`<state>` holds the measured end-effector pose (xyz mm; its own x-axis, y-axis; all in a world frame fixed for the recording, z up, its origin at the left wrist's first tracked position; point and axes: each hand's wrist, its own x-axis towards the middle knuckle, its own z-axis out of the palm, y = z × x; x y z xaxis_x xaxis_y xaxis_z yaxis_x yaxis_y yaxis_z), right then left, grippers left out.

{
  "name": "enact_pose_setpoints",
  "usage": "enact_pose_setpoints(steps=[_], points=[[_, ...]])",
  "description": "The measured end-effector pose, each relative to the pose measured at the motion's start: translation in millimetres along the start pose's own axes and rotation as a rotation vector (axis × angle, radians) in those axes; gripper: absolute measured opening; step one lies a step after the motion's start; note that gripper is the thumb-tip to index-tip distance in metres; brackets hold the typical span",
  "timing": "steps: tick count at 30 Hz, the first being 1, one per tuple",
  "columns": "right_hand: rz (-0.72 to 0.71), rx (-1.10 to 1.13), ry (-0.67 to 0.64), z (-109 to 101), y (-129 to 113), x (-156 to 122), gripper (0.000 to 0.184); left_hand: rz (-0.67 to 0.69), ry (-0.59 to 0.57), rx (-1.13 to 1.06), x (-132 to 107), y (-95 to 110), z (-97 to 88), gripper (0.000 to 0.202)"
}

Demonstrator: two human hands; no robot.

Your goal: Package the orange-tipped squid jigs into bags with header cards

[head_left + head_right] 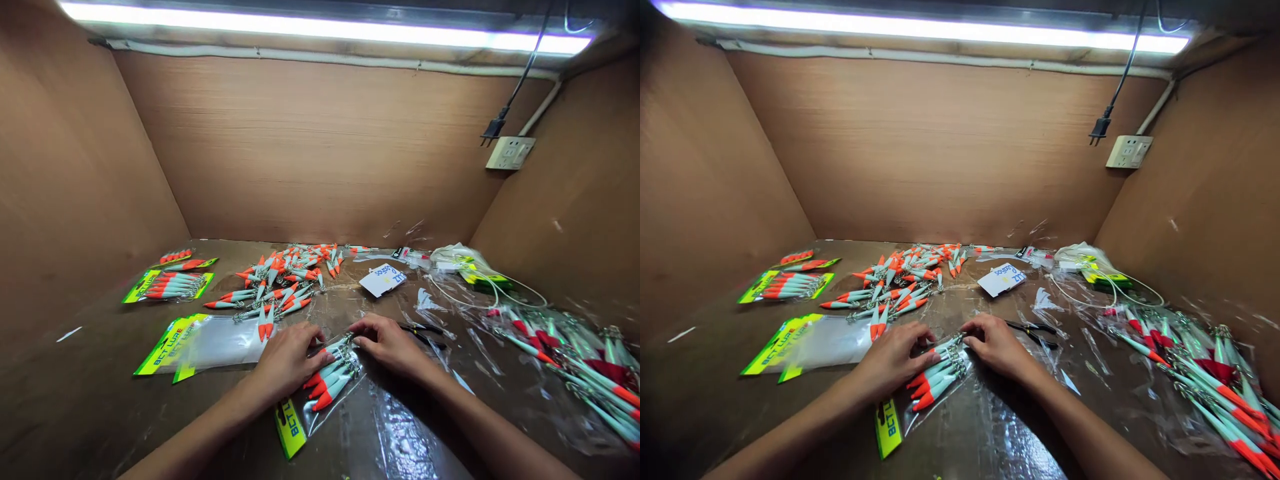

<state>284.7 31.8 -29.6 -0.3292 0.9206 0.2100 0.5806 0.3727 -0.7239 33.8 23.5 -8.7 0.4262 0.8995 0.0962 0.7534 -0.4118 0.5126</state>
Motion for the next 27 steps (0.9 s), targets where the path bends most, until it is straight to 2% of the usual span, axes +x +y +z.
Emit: enact_pose_setpoints(steps=[4,8,16,23,27], points=[[-0.056,-0.053,-0.024,1,1,4,0.018,-0.007,0.006,-0.097,-4,-2,4.1,0.038],[-0.072,-0.064,-0.020,1,3,6,0.016,0.018,-0.010,-0.035,-10,1,0.6,0.047],[-0.110,-0.131,-0.113,-3,-1,5,0.016,-0.034,0.017,0.031,-9,6,5.7,0.027],[0.003,-0.154,-0.028,-4,-7,0,0.015,-0.033,0.045,0.047,-7,9,9.1,0.020],[0.041,-0.112,-0.135,-4,-13,-7,0.018,-0.036,0.048,0.050,-9,11,7.5,0.019]])
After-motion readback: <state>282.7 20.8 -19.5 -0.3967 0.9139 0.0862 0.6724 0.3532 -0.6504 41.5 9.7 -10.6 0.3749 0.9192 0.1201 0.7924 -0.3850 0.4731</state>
